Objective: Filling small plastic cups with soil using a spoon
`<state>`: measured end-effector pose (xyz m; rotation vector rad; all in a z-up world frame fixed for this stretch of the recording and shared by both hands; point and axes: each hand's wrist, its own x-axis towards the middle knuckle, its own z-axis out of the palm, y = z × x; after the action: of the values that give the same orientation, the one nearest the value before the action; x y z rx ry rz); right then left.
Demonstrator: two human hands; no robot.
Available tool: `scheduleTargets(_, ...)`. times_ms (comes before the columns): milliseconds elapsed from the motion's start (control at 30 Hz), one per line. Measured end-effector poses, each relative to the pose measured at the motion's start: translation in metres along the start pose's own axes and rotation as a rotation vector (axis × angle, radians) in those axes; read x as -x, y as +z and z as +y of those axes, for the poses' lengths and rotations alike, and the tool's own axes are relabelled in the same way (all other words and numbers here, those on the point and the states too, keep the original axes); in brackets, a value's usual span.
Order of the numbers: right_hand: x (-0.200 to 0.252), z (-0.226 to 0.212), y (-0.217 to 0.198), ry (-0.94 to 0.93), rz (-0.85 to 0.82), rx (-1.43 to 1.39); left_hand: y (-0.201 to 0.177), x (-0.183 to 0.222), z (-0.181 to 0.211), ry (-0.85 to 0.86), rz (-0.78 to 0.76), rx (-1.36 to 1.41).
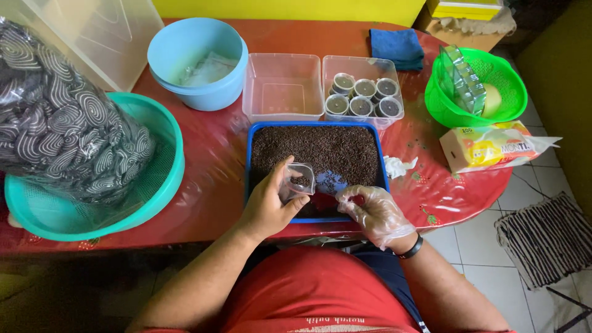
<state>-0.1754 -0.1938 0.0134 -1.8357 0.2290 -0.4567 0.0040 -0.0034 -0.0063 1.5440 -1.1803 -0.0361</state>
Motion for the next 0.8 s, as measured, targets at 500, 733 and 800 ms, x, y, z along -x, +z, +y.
scheduleTargets(500, -0.023, -0.011, -0.019, 0.017, 0.374, -0.535, -0.006, -0.005, 0.016, -0.037, -0.035, 0.050)
scheduleTargets(733, -0.030, -0.065, 0.005, -0.150, 0.382, -0.309, -0.001, -0.004, 0.013, -0.030, 0.000, 0.039)
scheduleTargets(800, -0.031, -0.074, 0.008, -0.390, 0.279, -0.129, 0.001, -0.002, 0.012, -0.041, -0.008, 0.029)
